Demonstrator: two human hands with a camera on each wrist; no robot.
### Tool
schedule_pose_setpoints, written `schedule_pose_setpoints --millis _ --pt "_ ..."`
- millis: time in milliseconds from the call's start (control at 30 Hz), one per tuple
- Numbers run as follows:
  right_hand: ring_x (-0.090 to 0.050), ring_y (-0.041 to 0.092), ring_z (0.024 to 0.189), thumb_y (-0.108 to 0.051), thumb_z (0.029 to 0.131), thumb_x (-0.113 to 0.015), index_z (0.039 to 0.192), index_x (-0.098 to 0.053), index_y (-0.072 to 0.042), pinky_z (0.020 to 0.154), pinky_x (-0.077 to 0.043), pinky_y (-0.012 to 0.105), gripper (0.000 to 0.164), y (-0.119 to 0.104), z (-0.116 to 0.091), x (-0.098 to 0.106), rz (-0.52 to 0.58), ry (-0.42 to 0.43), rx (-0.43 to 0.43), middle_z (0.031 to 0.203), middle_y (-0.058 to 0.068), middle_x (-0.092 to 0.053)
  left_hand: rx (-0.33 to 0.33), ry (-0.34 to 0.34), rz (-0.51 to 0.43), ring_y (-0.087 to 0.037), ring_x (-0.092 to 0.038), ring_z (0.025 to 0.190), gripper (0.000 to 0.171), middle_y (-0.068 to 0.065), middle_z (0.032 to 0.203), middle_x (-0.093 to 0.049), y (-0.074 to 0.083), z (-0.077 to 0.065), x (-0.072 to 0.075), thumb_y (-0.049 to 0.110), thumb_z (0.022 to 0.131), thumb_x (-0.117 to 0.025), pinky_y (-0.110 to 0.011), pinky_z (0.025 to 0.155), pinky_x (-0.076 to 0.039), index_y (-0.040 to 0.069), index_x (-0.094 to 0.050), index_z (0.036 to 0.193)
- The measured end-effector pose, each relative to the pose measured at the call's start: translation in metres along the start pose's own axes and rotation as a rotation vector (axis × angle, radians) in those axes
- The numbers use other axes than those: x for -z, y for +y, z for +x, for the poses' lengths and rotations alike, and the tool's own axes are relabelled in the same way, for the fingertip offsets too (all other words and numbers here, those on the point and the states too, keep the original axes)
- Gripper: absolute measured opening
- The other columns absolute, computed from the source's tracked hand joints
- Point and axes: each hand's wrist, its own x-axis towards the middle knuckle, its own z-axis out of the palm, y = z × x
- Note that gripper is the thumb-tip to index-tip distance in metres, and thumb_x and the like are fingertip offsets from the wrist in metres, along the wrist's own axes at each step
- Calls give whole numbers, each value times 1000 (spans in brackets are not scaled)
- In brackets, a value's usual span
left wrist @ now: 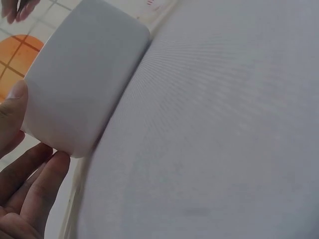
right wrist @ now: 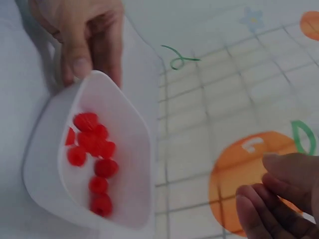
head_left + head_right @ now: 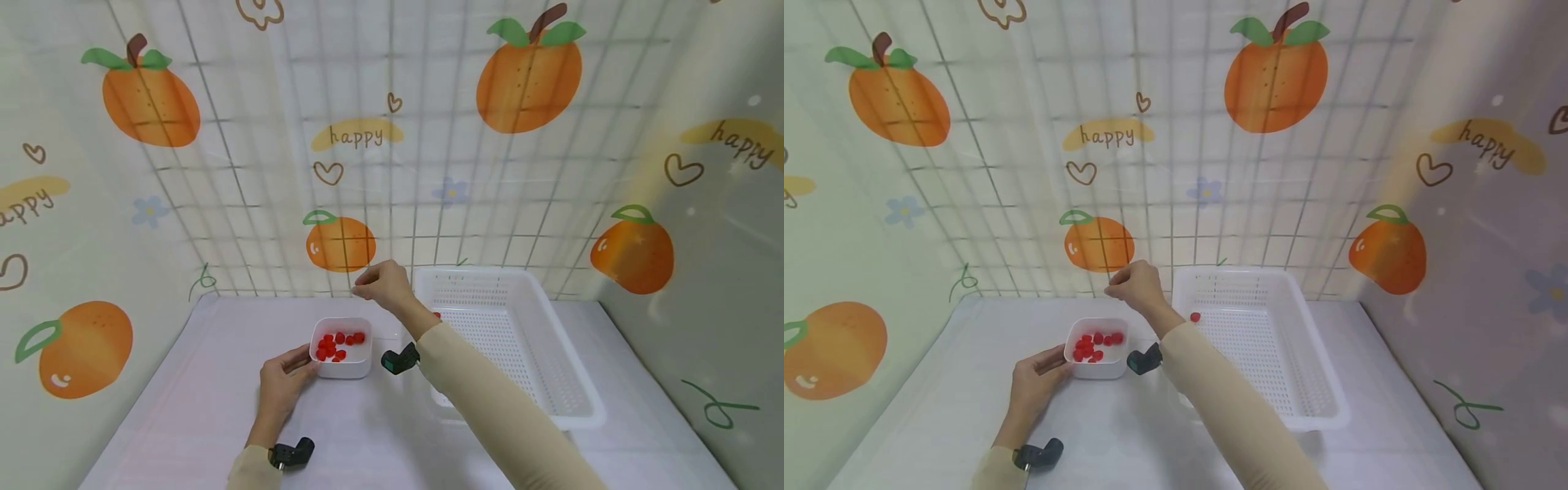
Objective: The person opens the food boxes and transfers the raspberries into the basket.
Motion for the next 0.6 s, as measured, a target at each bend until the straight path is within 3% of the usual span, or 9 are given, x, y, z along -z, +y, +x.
schedule_pose_setpoints --millis 300,600 --pt "-66 22 82 -13 90 -85 93 -82 -7 74 -61 31 8 4 -3 -45 -93 -68 -2 87 4 -74 6 5 10 -27 -72 115 45 -9 127 -75 1 0 0 15 87 -88 -28 92 -58 10 -75 130" --pt "-63 21 77 -9 88 -84 91 -83 -4 65 -60 28 6 23 -2 -81 -174 -110 -24 78 2 -72 -17 8 9 -31 -73 115 46 -13 127 -74 0 2 -1 14 87 -88 -31 91 -58 6 -74 130"
